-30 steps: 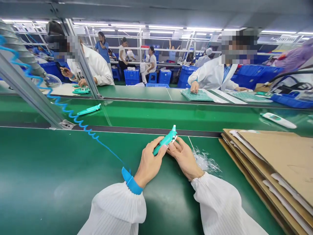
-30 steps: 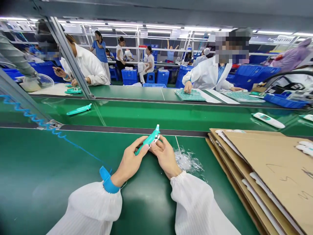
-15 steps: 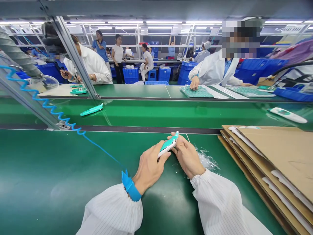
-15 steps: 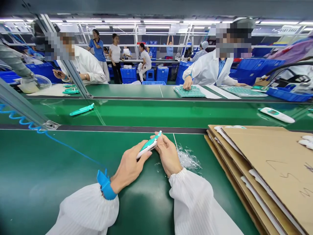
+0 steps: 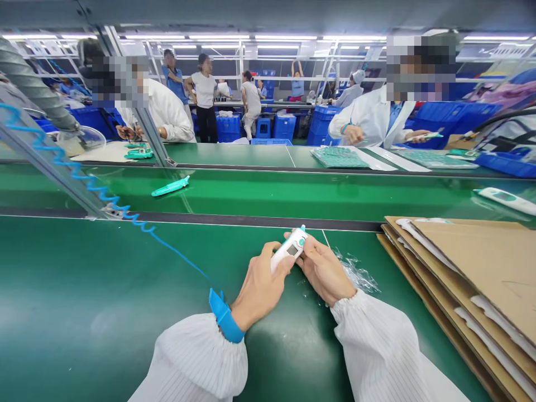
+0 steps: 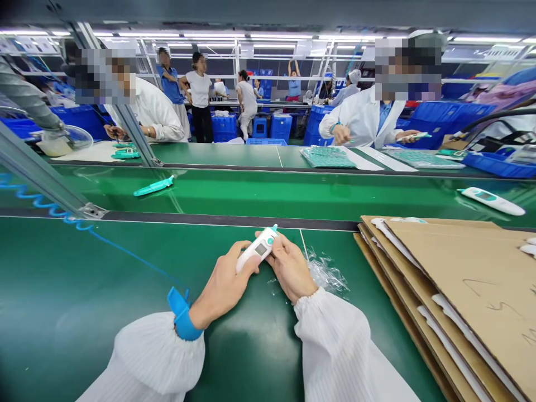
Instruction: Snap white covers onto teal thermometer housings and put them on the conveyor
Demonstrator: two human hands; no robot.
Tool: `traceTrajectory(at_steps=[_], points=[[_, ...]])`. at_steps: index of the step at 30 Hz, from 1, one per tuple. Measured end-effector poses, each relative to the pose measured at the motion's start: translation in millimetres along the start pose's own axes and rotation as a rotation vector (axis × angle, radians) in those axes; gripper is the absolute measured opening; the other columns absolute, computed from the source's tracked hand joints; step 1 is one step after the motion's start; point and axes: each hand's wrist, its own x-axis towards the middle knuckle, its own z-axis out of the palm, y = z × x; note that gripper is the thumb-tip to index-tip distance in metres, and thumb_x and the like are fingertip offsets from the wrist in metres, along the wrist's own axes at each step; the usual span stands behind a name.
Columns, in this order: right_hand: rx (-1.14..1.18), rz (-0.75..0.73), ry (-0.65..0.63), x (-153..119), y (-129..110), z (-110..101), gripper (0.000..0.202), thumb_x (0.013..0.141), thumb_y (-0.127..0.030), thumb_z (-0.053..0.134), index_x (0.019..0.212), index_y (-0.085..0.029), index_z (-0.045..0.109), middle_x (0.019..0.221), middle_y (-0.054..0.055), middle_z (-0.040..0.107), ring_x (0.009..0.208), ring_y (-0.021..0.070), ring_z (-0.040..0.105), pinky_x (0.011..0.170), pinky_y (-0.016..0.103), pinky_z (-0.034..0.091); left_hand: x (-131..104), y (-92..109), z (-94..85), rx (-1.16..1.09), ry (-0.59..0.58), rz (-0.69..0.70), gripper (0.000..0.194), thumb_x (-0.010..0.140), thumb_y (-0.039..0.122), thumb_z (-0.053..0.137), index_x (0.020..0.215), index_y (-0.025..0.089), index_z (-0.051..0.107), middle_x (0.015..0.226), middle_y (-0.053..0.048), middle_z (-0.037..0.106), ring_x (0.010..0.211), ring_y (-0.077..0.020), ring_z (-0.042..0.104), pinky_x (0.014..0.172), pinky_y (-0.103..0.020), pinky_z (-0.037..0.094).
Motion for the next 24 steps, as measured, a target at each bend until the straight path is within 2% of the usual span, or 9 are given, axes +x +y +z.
traceTrajectory(at_steps=[2, 6, 10, 12, 14, 16, 18, 21, 24], points=[[-0.024, 0.024, -0.045, -0.7, 0.6, -1.7, 0.042, 0.088, -0.061, 0.065, 0.111, -0.026, 0.071, 0.122, 0.008, 0.070, 0.115, 0.0259, 0.063, 0.099, 0.045, 0.051, 0.2, 3.4, -1.5, -0.049, -0.011, -0.046, 0.031, 0.093, 0.046, 0.059, 0.114, 0.024, 0.064, 0.077, 0.000, 0.070, 0.063, -0.0182, 0.059, 0.057, -0.028, 0.037], [-0.010, -0.017, -0.039, -2.4, 0.4, -2.5, 0.043, 0.085, -0.061, 0.069, 0.110, -0.026, 0.072, 0.116, 0.008, 0.073, 0.112, 0.0271, 0.064, 0.098, 0.044, 0.052, 1.2, 6.5, -5.0, 0.033, 0.004, -0.006, 0.019, 0.091, 0.040, 0.060, 0.100, 0.025, 0.068, 0.067, 0.002, 0.063, 0.059, -0.0161, 0.052, 0.056, -0.028, 0.032], [-0.012, 0.011, -0.041, -4.8, -3.3, 4.3, 0.044, 0.089, -0.060, 0.066, 0.117, -0.027, 0.070, 0.122, 0.008, 0.070, 0.115, 0.0263, 0.063, 0.098, 0.044, 0.052, 2.5, 0.9, -3.9, -0.068, -0.044, -0.047, 0.026, 0.094, 0.046, 0.057, 0.096, 0.022, 0.067, 0.073, -0.001, 0.066, 0.063, -0.0168, 0.056, 0.058, -0.029, 0.039], [-0.025, 0.041, -0.095, -7.6, -4.0, 9.0, 0.046, 0.091, -0.059, 0.064, 0.127, -0.031, 0.065, 0.127, 0.007, 0.068, 0.117, 0.0250, 0.062, 0.098, 0.043, 0.052, 2.4, -3.8, -0.2, -0.150, -0.022, -0.004, 0.033, 0.098, 0.048, 0.050, 0.110, 0.022, 0.066, 0.092, -0.006, 0.070, 0.080, -0.0198, 0.062, 0.071, -0.033, 0.048], [-0.033, 0.081, -0.158, -11.5, -2.9, 12.2, 0.052, 0.088, -0.056, 0.069, 0.134, -0.034, 0.059, 0.124, 0.006, 0.068, 0.113, 0.0237, 0.063, 0.095, 0.041, 0.053, 2.0, -8.5, 3.9, -0.152, 0.046, 0.093, 0.038, 0.102, 0.044, 0.044, 0.129, 0.024, 0.060, 0.119, -0.010, 0.065, 0.107, -0.0233, 0.060, 0.091, -0.038, 0.050], [-0.030, 0.147, -0.168, -14.6, -1.9, 12.5, 0.055, 0.084, -0.052, 0.075, 0.133, -0.033, 0.059, 0.109, 0.005, 0.071, 0.098, 0.0210, 0.066, 0.086, 0.037, 0.055, 2.1, -12.5, 6.6, -0.098, 0.126, 0.144, 0.039, 0.103, 0.040, 0.043, 0.137, 0.026, 0.055, 0.133, -0.011, 0.055, 0.124, -0.0250, 0.051, 0.107, -0.043, 0.043], [-0.037, 0.241, -0.136, -12.7, -4.1, 10.0, 0.050, 0.082, -0.049, 0.078, 0.125, -0.026, 0.065, 0.087, 0.002, 0.069, 0.078, 0.0161, 0.063, 0.076, 0.032, 0.056, 3.1, -15.8, 6.9, -0.062, 0.227, 0.115, 0.036, 0.103, 0.038, 0.042, 0.134, 0.026, 0.056, 0.134, -0.011, 0.052, 0.127, -0.0254, 0.048, 0.110, -0.045, 0.040], [-0.079, 0.381, -0.076, 10.7, -17.2, 4.8, 0.040, 0.080, -0.048, 0.080, 0.105, -0.019, 0.073, 0.067, 0.001, 0.061, 0.063, 0.0127, 0.055, 0.065, 0.027, 0.056, 5.9, -19.3, 3.5, -0.070, 0.371, 0.049, 0.030, 0.103, 0.037, 0.044, 0.127, 0.023, 0.055, 0.130, -0.013, 0.052, 0.122, -0.0254, 0.050, 0.106, -0.045, 0.043], [-0.240, 0.370, -0.001, 62.4, -35.4, 3.4, 0.030, 0.084, -0.041, 0.075, 0.104, -0.018, 0.073, 0.079, 0.007, 0.069, 0.065, 0.0144, 0.059, 0.064, 0.028, 0.059, 7.9, -20.1, -0.6, -0.086, 0.455, 0.004, 0.023, 0.102, 0.033, 0.047, 0.120, 0.021, 0.056, 0.127, -0.013, 0.051, 0.116, -0.0248, 0.053, 0.101, -0.044, 0.045]])
